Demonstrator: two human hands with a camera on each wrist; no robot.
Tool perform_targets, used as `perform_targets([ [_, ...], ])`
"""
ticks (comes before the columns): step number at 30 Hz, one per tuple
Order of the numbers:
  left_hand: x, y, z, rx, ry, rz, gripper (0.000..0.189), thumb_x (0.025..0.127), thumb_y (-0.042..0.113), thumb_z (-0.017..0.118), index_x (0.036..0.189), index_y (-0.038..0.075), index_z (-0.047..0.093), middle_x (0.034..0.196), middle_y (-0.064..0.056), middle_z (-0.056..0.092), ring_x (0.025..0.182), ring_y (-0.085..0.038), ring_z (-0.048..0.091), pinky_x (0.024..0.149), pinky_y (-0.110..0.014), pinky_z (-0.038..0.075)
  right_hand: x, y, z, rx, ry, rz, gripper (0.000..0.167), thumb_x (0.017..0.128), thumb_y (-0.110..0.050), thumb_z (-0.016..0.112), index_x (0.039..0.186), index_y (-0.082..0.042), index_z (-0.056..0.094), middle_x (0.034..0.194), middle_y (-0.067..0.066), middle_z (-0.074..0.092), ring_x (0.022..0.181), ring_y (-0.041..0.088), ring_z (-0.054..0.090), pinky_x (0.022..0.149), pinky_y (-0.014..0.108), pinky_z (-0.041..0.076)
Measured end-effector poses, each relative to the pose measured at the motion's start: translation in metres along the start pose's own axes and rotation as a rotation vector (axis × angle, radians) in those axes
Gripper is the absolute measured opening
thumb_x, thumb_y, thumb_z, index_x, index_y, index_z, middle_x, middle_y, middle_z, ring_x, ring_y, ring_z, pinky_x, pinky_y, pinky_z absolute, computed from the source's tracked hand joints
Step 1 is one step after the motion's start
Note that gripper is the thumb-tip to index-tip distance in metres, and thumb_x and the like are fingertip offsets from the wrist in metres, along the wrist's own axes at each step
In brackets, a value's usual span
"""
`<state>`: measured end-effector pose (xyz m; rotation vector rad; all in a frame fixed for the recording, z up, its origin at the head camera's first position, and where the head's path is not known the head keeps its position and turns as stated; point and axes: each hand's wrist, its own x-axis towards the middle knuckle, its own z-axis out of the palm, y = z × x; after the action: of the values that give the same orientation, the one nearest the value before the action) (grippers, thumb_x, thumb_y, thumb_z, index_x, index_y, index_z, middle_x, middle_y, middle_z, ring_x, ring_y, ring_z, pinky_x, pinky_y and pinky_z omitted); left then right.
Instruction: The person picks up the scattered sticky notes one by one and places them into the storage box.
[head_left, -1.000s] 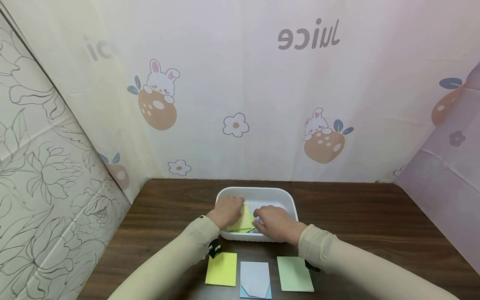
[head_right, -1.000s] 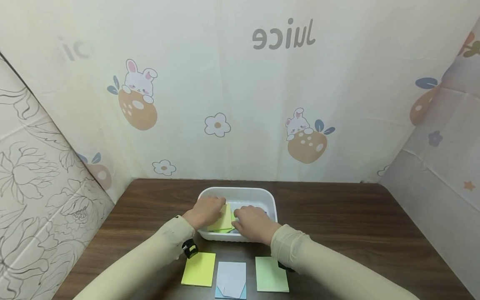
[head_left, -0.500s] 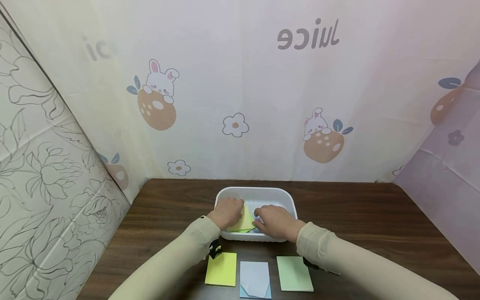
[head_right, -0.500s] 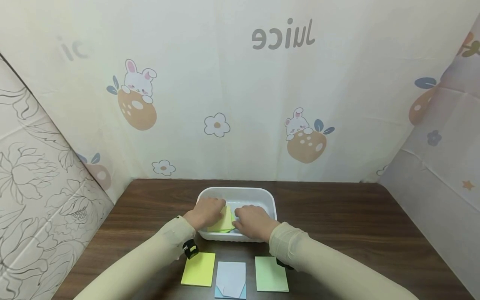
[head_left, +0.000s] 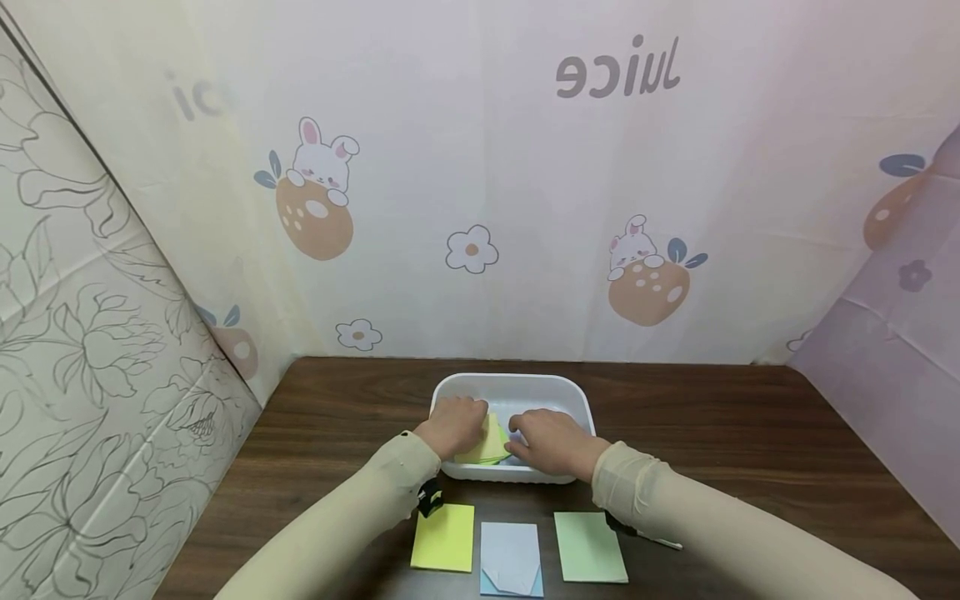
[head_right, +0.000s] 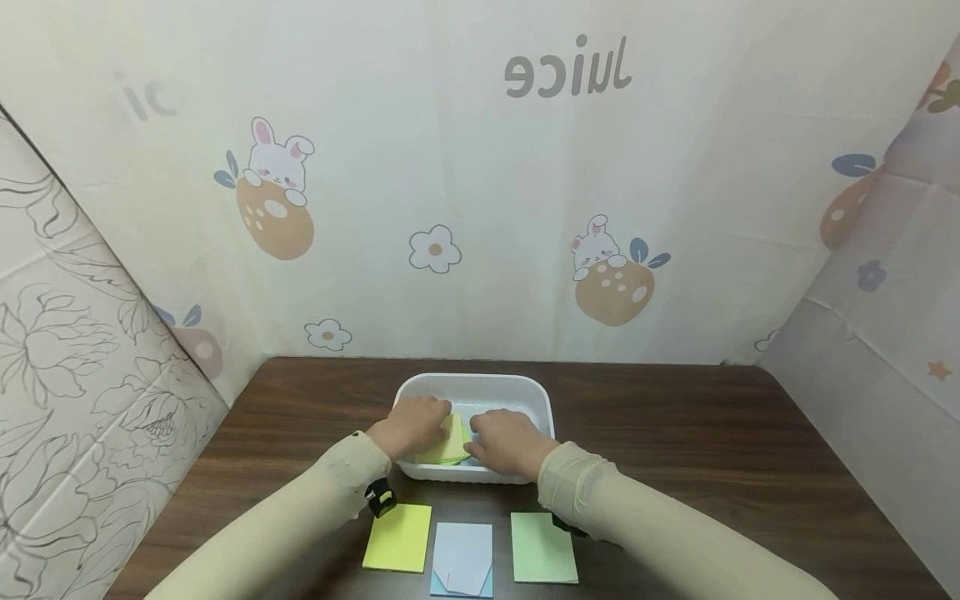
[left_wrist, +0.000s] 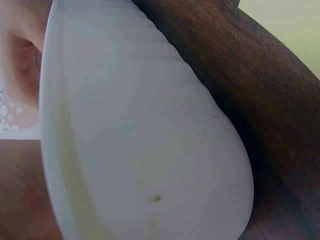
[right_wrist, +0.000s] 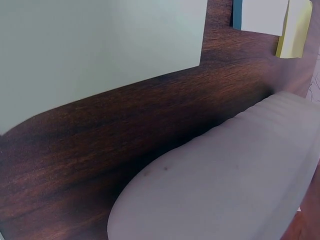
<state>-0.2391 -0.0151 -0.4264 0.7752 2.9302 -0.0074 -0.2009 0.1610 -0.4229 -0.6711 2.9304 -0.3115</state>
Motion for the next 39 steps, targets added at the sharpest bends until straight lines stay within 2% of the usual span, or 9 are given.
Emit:
perform_targets([
  [13,0.001,0.000,0.002,-0.002,-0.016,-0.007,0.020,0.096,0.026,0.066,0.107,0.009,0.068,0.087,-0.005,0.067,0.068,-0.017,0.051,0.063,-0.033,0.042,0.000,-0.001,-0.001,-0.001,-0.007,0.015,0.030,0.094,-0.029,0.070,0.111,-0.004,0.072,0.103,0.010,0.076,0.093,0.023,0.071,0.085,0.044,0.056],
  [23,0.001,-0.001,0.001,0.002,0.010,-0.012,0.022,0.096,0.030,0.065,0.103,0.009,0.068,0.084,-0.005,0.066,0.069,-0.018,0.052,0.066,-0.035,0.045,0.002,-0.002,-0.005,0.015,-0.033,0.063,0.032,0.095,-0.032,0.069,0.115,-0.006,0.072,0.104,0.007,0.076,0.085,0.016,0.065,0.084,0.043,0.056],
  [34,-0.004,0.001,-0.010,0.015,0.017,0.003,0.027,0.097,0.035,0.066,0.106,0.009,0.068,0.083,-0.003,0.066,0.067,-0.015,0.051,0.061,-0.031,0.043,-0.002,0.000,-0.009,0.023,0.011,0.030,0.031,0.095,-0.030,0.070,0.113,-0.005,0.071,0.100,0.009,0.075,0.090,0.023,0.069,0.080,0.046,0.056],
  [39,-0.005,0.000,-0.012,0.011,0.022,0.010,0.030,0.098,0.037,0.066,0.110,0.010,0.068,0.089,-0.005,0.069,0.070,-0.015,0.053,0.064,-0.033,0.048,-0.005,-0.001,-0.010,0.033,0.022,0.014,0.030,0.095,-0.028,0.069,0.113,-0.004,0.071,0.102,0.010,0.075,0.094,0.025,0.070,0.083,0.047,0.056],
])
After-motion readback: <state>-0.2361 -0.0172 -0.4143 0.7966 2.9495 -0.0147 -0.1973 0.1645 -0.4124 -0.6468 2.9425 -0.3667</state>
